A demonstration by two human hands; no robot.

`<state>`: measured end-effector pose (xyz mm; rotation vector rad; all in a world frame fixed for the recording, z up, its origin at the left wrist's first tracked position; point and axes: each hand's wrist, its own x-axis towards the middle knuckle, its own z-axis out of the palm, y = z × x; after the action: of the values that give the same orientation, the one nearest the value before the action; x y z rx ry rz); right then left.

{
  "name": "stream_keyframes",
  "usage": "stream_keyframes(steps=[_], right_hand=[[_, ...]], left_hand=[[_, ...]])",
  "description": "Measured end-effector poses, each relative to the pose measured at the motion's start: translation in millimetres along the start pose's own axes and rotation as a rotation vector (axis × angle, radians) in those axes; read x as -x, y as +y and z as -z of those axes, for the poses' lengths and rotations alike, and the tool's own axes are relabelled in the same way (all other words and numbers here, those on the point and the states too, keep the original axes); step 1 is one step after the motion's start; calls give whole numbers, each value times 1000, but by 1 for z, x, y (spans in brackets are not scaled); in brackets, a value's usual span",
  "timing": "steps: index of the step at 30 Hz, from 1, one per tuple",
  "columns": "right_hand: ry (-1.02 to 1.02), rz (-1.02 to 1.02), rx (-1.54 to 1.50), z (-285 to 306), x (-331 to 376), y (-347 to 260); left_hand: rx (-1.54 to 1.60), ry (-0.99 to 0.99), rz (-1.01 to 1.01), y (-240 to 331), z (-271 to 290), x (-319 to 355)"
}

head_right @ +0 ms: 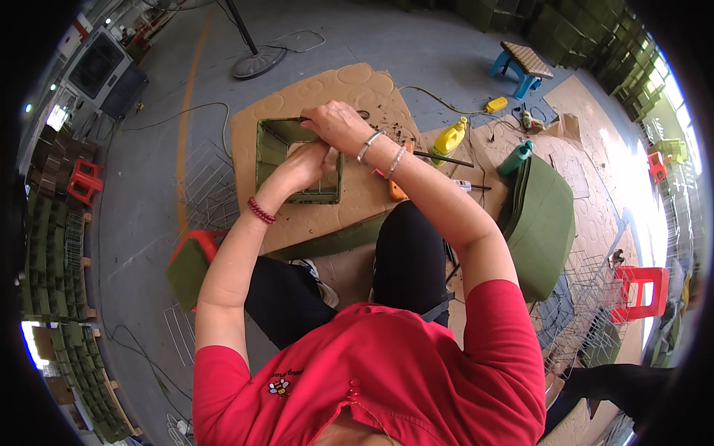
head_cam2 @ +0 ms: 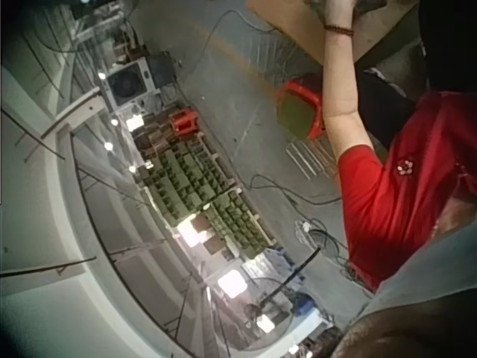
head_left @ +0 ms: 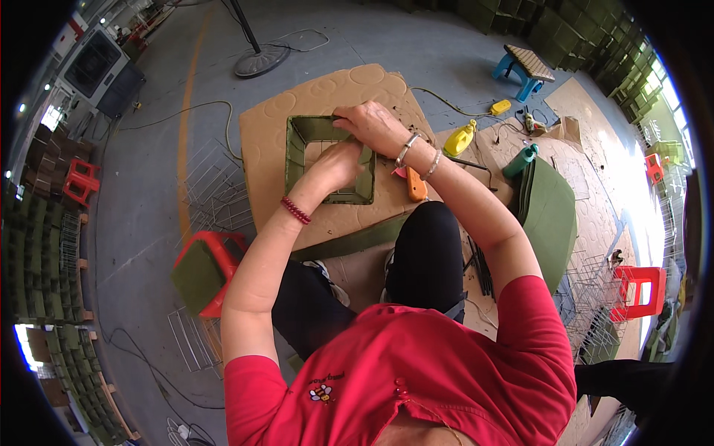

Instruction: Assembling a fabric-covered wire frame container using a hot glue gun.

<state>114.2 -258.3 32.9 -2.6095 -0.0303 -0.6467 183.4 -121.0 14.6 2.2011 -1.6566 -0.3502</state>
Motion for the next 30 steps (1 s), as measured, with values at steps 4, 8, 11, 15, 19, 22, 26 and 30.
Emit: stream_keyframes(steps=[4,8,11,15,19,22,26,30], right_hand=[[0,14,15,-4,3,1],[84,-19,22,-2,12,15],[202,-43,-59,3,15,19],[349,-104,-126,-4,14,18],[549,-245,-215,-42,13,5],[584,-322,-244,-79,18,-1],[559,-411,-232,-99,23,-1],[489,-443,-188,-99,16,1]], left_hand=[[-230,112,-108,-4,-3,17],[-243,213,-91,11,28,55],[-34,398,-109,22,50,88],[-159,564,-109,31,66,103],[-55,664,-105,29,61,99],[59,584,-96,26,30,94],[70,464,47,4,-3,105],[168,432,45,0,-32,117]])
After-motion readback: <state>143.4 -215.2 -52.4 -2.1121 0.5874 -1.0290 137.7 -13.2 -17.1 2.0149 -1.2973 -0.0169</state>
